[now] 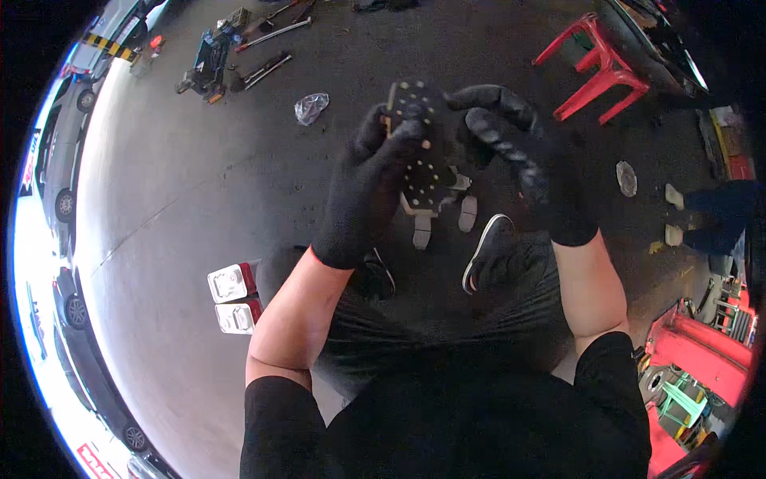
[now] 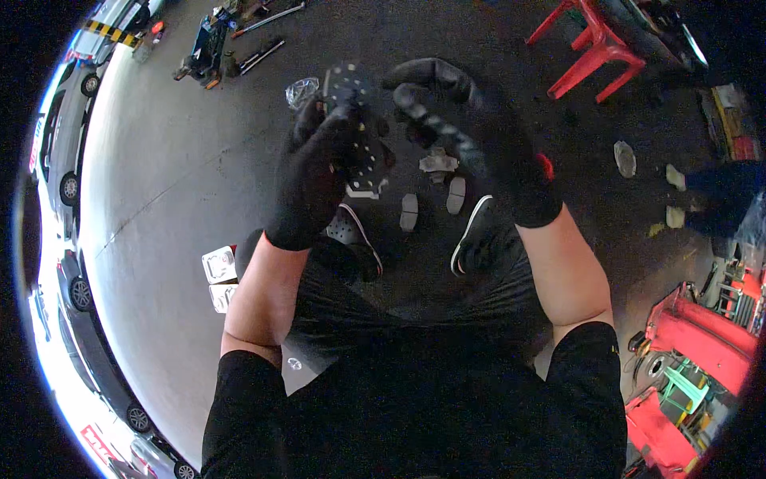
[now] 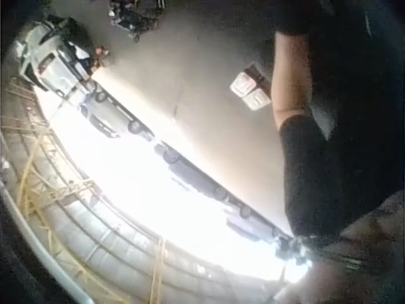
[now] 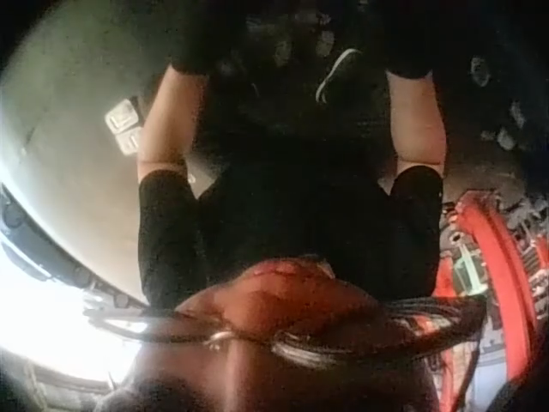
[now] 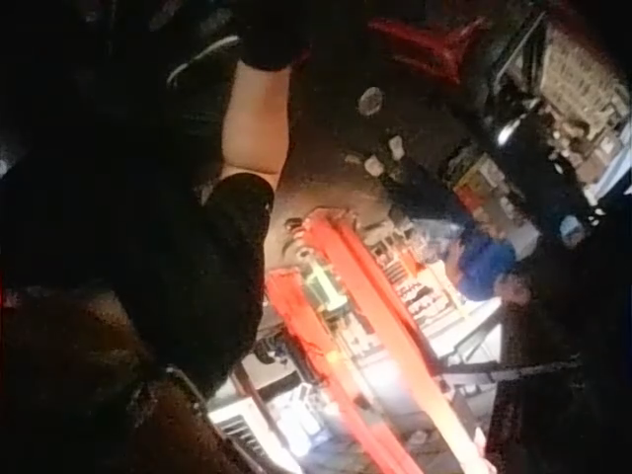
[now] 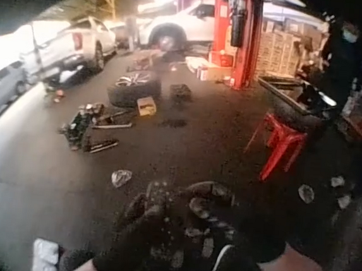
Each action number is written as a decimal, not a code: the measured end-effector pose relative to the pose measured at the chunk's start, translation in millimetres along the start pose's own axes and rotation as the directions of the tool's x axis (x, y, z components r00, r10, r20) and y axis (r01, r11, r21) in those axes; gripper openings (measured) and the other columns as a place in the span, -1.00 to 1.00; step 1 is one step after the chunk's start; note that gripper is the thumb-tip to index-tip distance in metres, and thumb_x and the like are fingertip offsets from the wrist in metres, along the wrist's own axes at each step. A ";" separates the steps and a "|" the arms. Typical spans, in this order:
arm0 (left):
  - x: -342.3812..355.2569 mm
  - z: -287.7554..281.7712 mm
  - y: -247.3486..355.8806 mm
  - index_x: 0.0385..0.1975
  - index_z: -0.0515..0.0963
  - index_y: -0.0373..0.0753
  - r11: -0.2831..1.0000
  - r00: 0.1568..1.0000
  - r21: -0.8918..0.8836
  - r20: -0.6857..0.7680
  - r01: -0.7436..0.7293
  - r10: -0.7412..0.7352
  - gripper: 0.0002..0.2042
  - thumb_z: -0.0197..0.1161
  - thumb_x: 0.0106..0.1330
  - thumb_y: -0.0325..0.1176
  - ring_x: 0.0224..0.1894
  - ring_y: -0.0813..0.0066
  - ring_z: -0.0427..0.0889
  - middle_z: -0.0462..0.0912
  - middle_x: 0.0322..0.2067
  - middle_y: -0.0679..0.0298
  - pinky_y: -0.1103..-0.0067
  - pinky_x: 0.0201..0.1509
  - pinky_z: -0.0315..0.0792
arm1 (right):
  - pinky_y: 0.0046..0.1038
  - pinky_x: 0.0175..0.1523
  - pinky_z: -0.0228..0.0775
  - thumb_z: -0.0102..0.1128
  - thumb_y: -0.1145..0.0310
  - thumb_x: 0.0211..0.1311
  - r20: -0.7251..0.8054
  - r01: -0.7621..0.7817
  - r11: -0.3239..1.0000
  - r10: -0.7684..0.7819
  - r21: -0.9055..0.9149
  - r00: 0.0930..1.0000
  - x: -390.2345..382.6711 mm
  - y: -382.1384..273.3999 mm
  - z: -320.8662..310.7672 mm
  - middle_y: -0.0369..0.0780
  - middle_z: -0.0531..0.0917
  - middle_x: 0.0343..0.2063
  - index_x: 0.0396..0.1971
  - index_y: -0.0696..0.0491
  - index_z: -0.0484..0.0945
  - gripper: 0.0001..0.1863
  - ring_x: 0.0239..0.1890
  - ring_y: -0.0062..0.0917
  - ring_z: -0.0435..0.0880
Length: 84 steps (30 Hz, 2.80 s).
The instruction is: Applying grease to new brake pads and checking them for installation preparation.
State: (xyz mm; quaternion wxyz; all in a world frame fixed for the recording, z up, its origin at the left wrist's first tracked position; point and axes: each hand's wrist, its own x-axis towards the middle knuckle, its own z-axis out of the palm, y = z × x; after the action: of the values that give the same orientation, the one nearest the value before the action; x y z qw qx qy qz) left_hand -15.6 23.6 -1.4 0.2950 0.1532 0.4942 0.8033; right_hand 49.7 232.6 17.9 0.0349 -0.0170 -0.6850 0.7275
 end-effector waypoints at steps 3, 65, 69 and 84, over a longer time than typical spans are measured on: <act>5.6 -9.5 -0.1 0.18 0.49 -0.18 0.998 0.996 -0.023 -0.056 -0.064 0.063 -0.70 0.15 0.56 -0.25 -0.02 0.44 0.69 0.65 -0.05 0.26 0.44 0.03 0.61 | -0.59 -0.10 0.54 0.34 0.38 0.39 0.056 -0.063 0.998 0.064 -0.021 0.996 -1.8 6.3 8.4 -0.34 0.73 -0.22 0.08 0.07 0.63 -0.69 -0.22 -0.71 0.66; 5.3 -30.0 0.9 0.40 0.34 -0.22 0.899 0.964 -0.405 0.259 0.165 -0.060 -0.54 0.09 0.58 -0.22 0.23 0.25 0.62 0.54 0.27 0.10 0.32 0.25 0.59 | -0.52 0.10 0.46 0.21 0.54 0.34 0.159 -0.167 0.982 0.152 0.088 0.976 -6.4 -12.2 0.7 -0.30 0.67 -0.03 0.09 0.09 0.57 -0.67 -0.01 -0.66 0.61; 4.9 -29.4 -0.8 0.50 0.19 -0.19 0.981 0.980 -0.184 0.197 0.066 -0.029 -0.48 -0.04 0.64 -0.14 0.35 0.24 0.51 0.42 0.38 0.09 0.27 0.34 0.52 | -0.56 -0.06 0.57 0.36 0.45 0.33 0.122 -0.139 0.989 0.131 0.058 0.984 -5.8 -11.5 1.9 -0.29 0.72 -0.12 0.08 0.09 0.60 -0.66 -0.15 -0.69 0.68; 3.5 -22.9 2.5 0.23 0.50 -0.28 0.992 0.992 -0.065 0.073 0.107 -0.103 -0.63 0.18 0.55 -0.22 0.02 0.36 0.69 0.69 0.03 0.17 0.40 0.11 0.57 | -0.56 0.00 0.50 0.35 0.48 0.34 0.100 -0.002 1.000 0.001 0.011 0.995 -8.8 7.6 21.3 -0.31 0.66 -0.19 -0.03 0.14 0.55 -0.74 -0.14 -0.71 0.60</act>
State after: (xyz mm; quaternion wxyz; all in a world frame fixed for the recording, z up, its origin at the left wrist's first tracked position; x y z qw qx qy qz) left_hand -31.4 8.9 -9.9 0.3590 0.1447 0.4633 0.7972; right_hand 56.8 210.3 11.4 -0.0001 0.0192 -0.6818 0.7312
